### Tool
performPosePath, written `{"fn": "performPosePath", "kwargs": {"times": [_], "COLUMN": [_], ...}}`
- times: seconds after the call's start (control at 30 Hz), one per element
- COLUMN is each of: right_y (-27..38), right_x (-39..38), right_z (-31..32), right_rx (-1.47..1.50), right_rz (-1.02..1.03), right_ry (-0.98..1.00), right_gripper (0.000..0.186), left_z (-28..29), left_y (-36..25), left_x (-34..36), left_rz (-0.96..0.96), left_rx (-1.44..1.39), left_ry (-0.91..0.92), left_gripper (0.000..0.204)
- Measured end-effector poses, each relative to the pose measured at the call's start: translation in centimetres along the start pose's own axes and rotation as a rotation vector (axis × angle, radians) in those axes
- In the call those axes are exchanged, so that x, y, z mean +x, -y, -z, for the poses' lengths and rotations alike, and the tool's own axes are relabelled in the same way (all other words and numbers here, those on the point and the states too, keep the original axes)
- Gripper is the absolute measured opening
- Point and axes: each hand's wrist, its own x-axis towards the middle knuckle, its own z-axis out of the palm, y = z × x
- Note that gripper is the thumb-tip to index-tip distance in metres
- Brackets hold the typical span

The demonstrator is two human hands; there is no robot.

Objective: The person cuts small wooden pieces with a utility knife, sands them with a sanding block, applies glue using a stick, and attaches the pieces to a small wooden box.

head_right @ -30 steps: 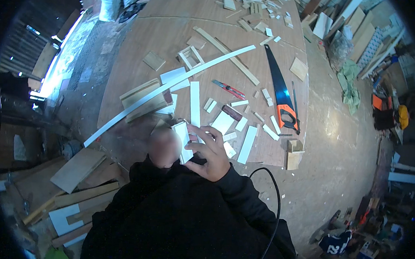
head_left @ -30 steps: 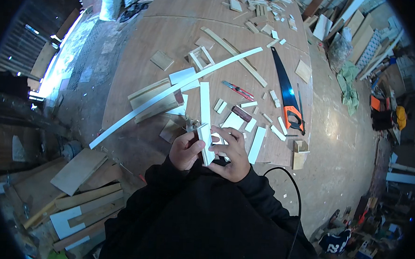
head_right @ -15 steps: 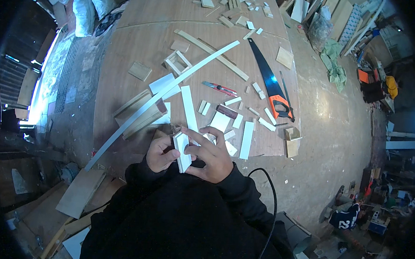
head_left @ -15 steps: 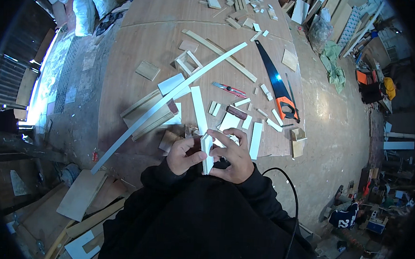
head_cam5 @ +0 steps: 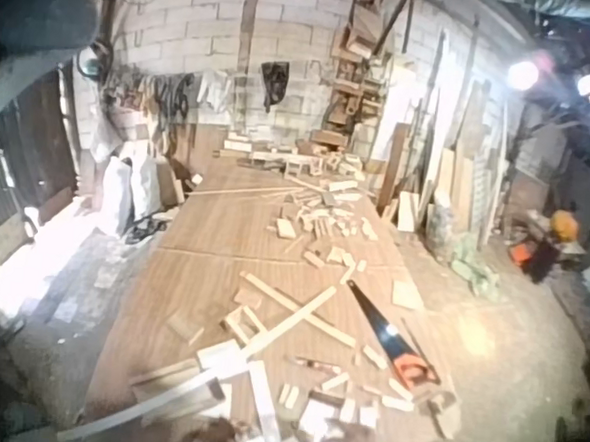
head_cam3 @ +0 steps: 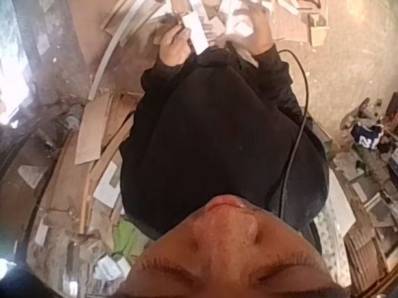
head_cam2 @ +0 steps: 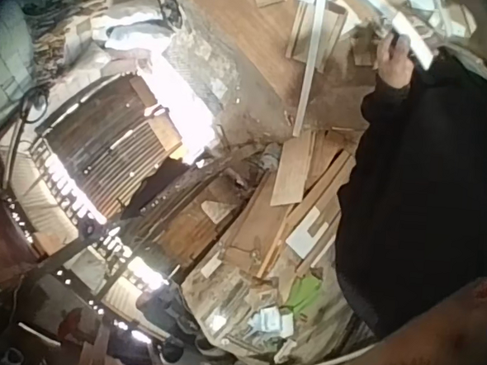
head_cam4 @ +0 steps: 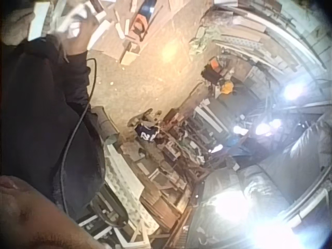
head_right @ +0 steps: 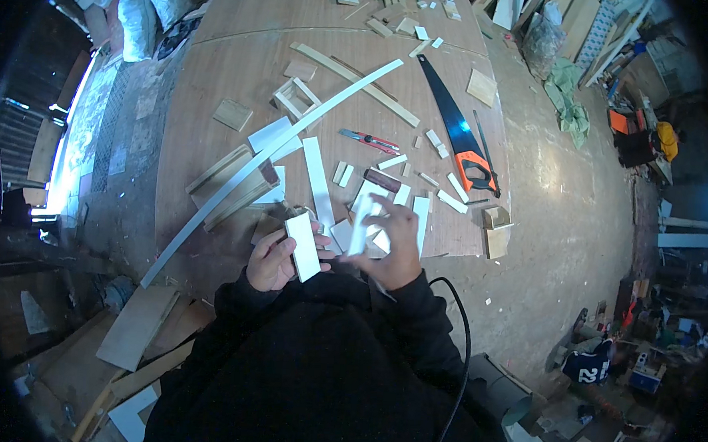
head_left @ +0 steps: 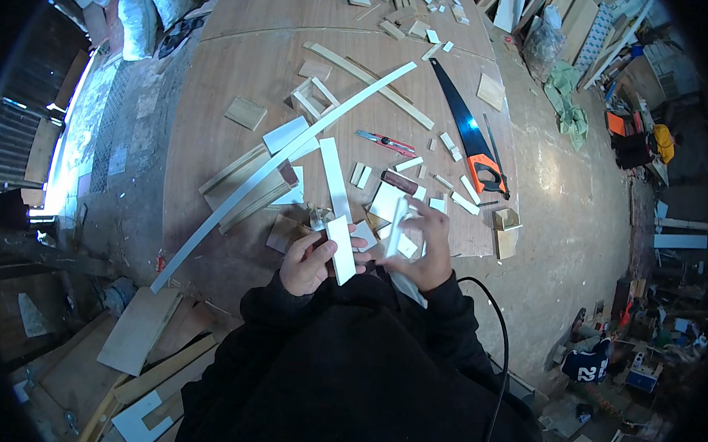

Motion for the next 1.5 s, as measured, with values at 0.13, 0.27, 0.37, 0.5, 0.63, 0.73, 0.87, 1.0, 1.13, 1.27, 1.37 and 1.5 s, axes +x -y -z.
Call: {"fn": "performPosePath", "kwargs": {"times": [0.13, 0.27, 0.37, 0.5, 0.63, 0.73, 0.87, 1.0, 1.13, 1.27, 1.37, 1.5], "right_y": [-9.3, -17.3, -19.9, -22.2, -24.5, -25.7, -27.2, -28.1, -28.6, -28.5, -28.5, -28.0], "right_x": [-2.1, -4.9, -6.0, -6.1, -5.2, -4.5, -2.7, 0.7, 1.3, 0.6, 1.4, 3.6], "right_z": [-1.5, -3.6, -3.6, -3.4, -2.7, -2.1, -1.9, -1.3, -1.1, -2.0, -2.8, -4.2], "right_rx": [-0.081, -0.396, -0.477, -0.483, -0.421, -0.422, -0.439, -0.436, -0.454, -0.494, -0.451, -0.38], "right_rz": [-0.21, -0.406, -0.436, -0.39, -0.347, -0.266, -0.151, -0.209, -0.184, -0.089, -0.062, -0.081], "right_ry": [0.083, 0.339, 0.328, 0.356, 0.444, 0.474, 0.415, 0.381, 0.541, 0.587, 0.475, 0.382], "right_gripper": [0.061, 0.061, 0.062, 0.064, 0.066, 0.067, 0.064, 0.053, 0.053, 0.063, 0.062, 0.05], "left_z": [-0.6, -1.2, -2.6, -3.6, -5.5, -6.7, -8.3, -9.2, -10.1, -9.6, -9.7, -10.0], "left_y": [1.5, 3.6, 4.9, 7.8, 10.4, 13.0, 15.5, 16.4, 16.3, 16.8, 16.5, 15.7], "left_x": [0.0, -0.4, -1.3, -2.1, -2.3, -2.5, -3.0, -2.7, -2.2, -0.8, 0.6, 1.9], "left_rz": [-0.042, -0.179, -0.213, -0.276, -0.351, -0.423, -0.479, -0.527, -0.551, -0.528, -0.526, -0.477], "left_rx": [0.0, 0.01, 0.04, 0.178, 0.203, 0.13, 0.032, 0.025, 0.067, 0.068, 0.139, 0.226], "left_ry": [-0.111, -0.318, -0.438, -0.626, -0.699, -0.785, -0.864, -0.887, -0.906, -0.935, -0.872, -0.807], "left_gripper": [0.044, 0.04, 0.038, 0.035, 0.035, 0.036, 0.036, 0.037, 0.033, 0.03, 0.031, 0.034]}}
